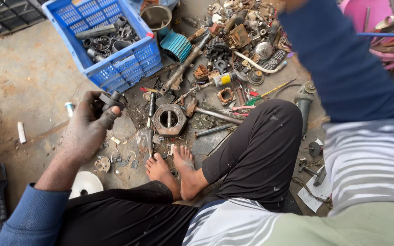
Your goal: The person sits on the floor and uses a hammer and pliers to work on a metal part placed in a vise. They repeatedly strike the part with the hammer and adjust it with pliers.
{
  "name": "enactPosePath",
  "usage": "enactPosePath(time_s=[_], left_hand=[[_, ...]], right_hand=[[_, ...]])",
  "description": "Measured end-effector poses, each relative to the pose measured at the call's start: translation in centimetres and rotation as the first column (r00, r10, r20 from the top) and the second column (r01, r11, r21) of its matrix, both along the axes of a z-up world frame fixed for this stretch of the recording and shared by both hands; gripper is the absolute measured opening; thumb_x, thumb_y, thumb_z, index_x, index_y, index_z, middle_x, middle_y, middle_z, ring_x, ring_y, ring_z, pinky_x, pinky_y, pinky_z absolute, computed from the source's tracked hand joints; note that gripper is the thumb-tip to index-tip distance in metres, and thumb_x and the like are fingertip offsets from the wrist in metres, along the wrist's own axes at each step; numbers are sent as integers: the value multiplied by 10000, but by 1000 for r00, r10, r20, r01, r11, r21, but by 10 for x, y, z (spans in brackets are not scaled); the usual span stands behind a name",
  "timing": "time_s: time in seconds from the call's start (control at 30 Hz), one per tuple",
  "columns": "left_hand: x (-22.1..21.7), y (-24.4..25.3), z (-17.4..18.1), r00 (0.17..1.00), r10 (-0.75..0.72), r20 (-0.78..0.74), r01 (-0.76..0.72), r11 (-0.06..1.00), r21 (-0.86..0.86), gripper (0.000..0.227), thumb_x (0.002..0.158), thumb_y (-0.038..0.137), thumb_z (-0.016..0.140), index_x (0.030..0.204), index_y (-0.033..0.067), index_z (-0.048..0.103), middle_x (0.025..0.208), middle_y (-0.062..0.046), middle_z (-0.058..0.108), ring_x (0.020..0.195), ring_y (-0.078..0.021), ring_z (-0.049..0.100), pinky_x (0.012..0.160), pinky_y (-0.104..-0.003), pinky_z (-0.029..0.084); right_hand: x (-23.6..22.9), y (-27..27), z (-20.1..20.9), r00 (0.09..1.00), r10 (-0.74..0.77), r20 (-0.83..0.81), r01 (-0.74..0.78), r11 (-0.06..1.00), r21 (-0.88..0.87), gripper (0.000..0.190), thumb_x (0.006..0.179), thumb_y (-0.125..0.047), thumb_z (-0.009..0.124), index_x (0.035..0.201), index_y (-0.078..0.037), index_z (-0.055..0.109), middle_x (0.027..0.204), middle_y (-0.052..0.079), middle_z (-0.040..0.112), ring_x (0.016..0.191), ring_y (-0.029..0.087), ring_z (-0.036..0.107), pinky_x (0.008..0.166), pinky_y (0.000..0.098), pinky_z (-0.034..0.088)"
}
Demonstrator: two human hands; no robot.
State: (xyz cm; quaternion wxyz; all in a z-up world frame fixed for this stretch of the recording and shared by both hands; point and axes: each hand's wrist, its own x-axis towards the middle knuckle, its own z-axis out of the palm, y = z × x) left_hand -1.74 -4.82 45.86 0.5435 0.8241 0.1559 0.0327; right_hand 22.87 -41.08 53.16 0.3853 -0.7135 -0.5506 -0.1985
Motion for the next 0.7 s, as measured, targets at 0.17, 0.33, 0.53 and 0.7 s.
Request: enactPosePath(time_s=[0.17, 0.33, 0.53, 0.7], left_hand=[[26, -30, 13, 984, -148, 95, 145, 989, 37, 390, 991, 237, 664, 1303, 64, 507, 968, -48, 697, 756, -93, 538, 656, -271, 462], [51, -54, 18, 952, -265, 156, 240, 957, 160, 385, 1026, 208, 643, 1340, 43, 492, 1022, -92, 714, 872, -139, 626, 752, -314, 519], [92, -63, 22, 894, -390, 221, 293, 881, 370, 265, 1007, 155, 680, 1218, 2, 628, 1015, -114, 751, 871, -155, 719, 773, -338, 588], [109, -36, 10, 922, -375, 102, 301, 855, 423, 167, 896, 165, 804, 985, 29, 765, 858, -75, 755, 688, -114, 675, 646, -291, 553]], right_hand=[[-24, -31, 12, 998, 17, -55, -18, 1000, -16, 93, 1199, -66, 629, 1166, 19, 610, 1077, 109, 654, 924, 192, 664, 834, 301, 554], [-34, -73, -12, 977, -72, -199, 94, 990, 102, 179, 1248, -60, 636, 1087, 18, 645, 966, 76, 687, 834, 165, 684, 779, 276, 566], [-26, -88, -67, 890, -67, -450, 199, 947, 253, 181, 1136, -18, 643, 1282, 18, 543, 1067, 83, 679, 872, 126, 671, 801, 264, 567], [-14, -102, -152, 790, -267, -551, 421, 890, 173, 335, 1035, -5, 650, 1355, 24, 554, 1065, 79, 665, 865, 123, 663, 779, 275, 560]])
